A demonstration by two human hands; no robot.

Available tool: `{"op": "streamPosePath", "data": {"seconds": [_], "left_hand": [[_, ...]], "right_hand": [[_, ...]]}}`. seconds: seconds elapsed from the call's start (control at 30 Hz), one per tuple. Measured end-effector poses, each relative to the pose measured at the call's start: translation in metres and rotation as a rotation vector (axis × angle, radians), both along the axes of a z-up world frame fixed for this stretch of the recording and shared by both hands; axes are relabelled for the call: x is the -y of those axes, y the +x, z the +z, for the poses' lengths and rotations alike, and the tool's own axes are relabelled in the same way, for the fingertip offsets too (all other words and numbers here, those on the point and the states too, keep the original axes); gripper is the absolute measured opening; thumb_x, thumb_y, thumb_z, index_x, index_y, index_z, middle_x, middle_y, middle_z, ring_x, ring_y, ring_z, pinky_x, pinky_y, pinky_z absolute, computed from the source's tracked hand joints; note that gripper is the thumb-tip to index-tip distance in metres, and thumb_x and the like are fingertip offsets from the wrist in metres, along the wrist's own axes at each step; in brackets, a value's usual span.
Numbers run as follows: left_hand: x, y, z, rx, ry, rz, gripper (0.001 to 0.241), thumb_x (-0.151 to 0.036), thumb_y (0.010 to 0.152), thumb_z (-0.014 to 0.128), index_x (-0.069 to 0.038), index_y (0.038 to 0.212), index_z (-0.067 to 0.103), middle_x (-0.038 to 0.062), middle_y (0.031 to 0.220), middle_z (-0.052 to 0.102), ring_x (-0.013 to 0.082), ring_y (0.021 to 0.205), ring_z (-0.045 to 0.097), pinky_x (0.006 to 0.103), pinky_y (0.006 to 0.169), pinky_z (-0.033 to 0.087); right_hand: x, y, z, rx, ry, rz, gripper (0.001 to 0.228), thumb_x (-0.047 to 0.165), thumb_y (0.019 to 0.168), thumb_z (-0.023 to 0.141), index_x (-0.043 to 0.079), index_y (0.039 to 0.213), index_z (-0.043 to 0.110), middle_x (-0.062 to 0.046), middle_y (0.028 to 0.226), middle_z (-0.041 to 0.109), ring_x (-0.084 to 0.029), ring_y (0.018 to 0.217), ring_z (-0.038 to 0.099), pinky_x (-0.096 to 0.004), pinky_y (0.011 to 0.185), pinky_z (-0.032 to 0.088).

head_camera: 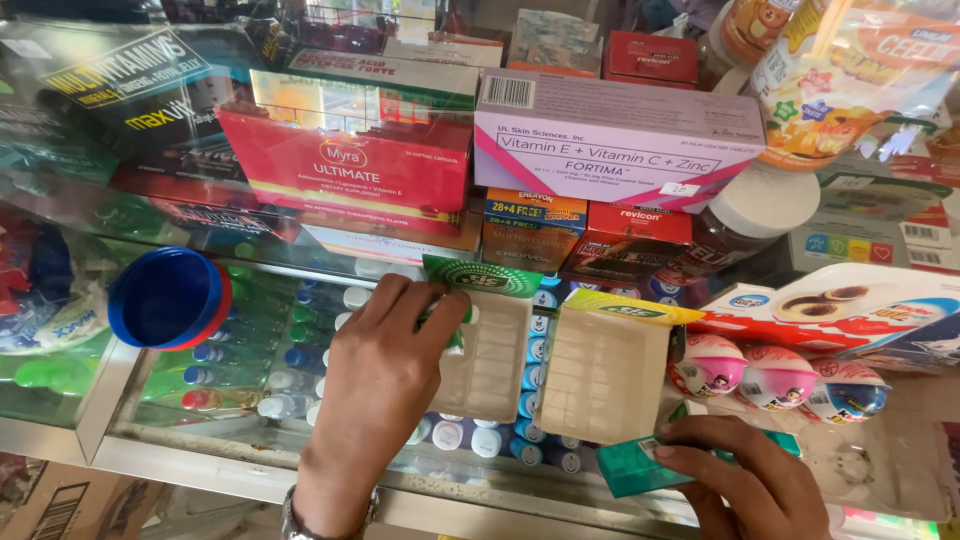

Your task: Stocking and organizing small mint and candy containers on a retail display shelf.

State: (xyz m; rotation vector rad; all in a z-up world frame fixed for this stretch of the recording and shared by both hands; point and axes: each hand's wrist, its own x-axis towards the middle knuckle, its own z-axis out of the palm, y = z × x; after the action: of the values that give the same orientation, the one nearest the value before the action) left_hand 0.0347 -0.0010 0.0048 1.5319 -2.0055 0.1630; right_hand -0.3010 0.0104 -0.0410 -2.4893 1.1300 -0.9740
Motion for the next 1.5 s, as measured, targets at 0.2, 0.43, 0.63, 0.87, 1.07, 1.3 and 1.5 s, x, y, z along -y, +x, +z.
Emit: {"op": "streamPosePath", "data": {"seconds": [0.2, 0.43, 0.63, 0.87, 1.07, 1.3, 1.5], "left_hand": [[-0.003, -0.009, 0.002, 0.073, -0.037, 0.072, 0.037, -0.001, 0.072, 0.068, -0.007, 0.108, 0.068, 0.014, 0.116, 0.065, 0.0317, 0.099, 0.063, 0.0401, 0.074, 0.057], [-0.021, -0.007, -0.001, -0.369, -0.027, 0.138, 0.035, -0.022, 0.082, 0.08, -0.011, 0.112, 0.066, 0.009, 0.113, 0.069, 0.0255, 0.095, 0.067, 0.0366, 0.074, 0.056], [-0.036, 0.009, -0.006, -1.927, 0.322, 0.054, 0.035, -0.016, 0.102, 0.063, -0.002, 0.133, 0.057, 0.02, 0.114, 0.07, 0.034, 0.093, 0.065, 0.0467, 0.073, 0.056], [-0.048, -0.008, 0.01, -1.956, 0.24, -0.004, 0.068, 0.011, 0.083, 0.049, -0.002, 0.149, 0.038, 0.028, 0.137, 0.059, 0.0402, 0.128, 0.061, 0.0505, 0.109, 0.048], [-0.051, -0.011, -0.003, -1.96, 0.25, 0.003, 0.074, 0.013, 0.082, 0.052, -0.003, 0.152, 0.035, 0.032, 0.147, 0.054, 0.0431, 0.135, 0.057, 0.0524, 0.11, 0.047], [-0.059, 0.003, -0.035, -2.053, 0.28, 0.005, 0.075, 0.011, 0.078, 0.054, -0.007, 0.15, 0.039, 0.034, 0.143, 0.054, 0.0523, 0.129, 0.057, 0.0622, 0.099, 0.052], [-0.058, 0.012, -0.075, -1.84, 0.251, -0.006, 0.071, 0.01, 0.079, 0.066, -0.008, 0.144, 0.043, 0.035, 0.134, 0.061, 0.0516, 0.12, 0.066, 0.0604, 0.093, 0.057]], "right_hand": [[0.0, 0.001, -0.002, 0.008, -0.015, -0.004, 0.041, 0.005, 0.068, 0.08, 0.018, 0.106, 0.071, -0.005, 0.107, 0.073, -0.022, 0.095, 0.075, -0.033, 0.078, 0.06], [0.0, -0.002, -0.009, 0.008, -0.023, 0.04, 0.043, 0.007, 0.07, 0.081, 0.018, 0.111, 0.071, -0.005, 0.111, 0.072, -0.023, 0.098, 0.075, -0.034, 0.082, 0.059], [-0.001, -0.003, -0.011, 0.028, -0.027, 0.056, 0.042, 0.01, 0.072, 0.082, 0.018, 0.112, 0.072, -0.006, 0.111, 0.073, -0.022, 0.099, 0.076, -0.032, 0.081, 0.06], [-0.008, 0.01, 0.01, 0.013, -0.054, -0.003, 0.037, 0.005, 0.072, 0.08, 0.017, 0.107, 0.072, -0.006, 0.107, 0.073, -0.023, 0.096, 0.076, -0.033, 0.081, 0.06], [-0.004, 0.013, 0.044, -0.065, -0.135, -0.133, 0.034, 0.002, 0.084, 0.076, 0.015, 0.115, 0.071, -0.005, 0.109, 0.074, -0.021, 0.093, 0.074, -0.034, 0.078, 0.059], [0.032, 0.057, 0.092, -0.215, -0.02, -0.256, 0.035, 0.008, 0.081, 0.076, 0.013, 0.115, 0.071, -0.007, 0.106, 0.072, -0.031, 0.086, 0.072, -0.041, 0.068, 0.058], [0.038, 0.091, 0.074, -0.126, 0.028, -0.159, 0.029, 0.012, 0.085, 0.074, 0.01, 0.113, 0.067, -0.01, 0.112, 0.067, -0.033, 0.089, 0.072, -0.041, 0.07, 0.059]]}}
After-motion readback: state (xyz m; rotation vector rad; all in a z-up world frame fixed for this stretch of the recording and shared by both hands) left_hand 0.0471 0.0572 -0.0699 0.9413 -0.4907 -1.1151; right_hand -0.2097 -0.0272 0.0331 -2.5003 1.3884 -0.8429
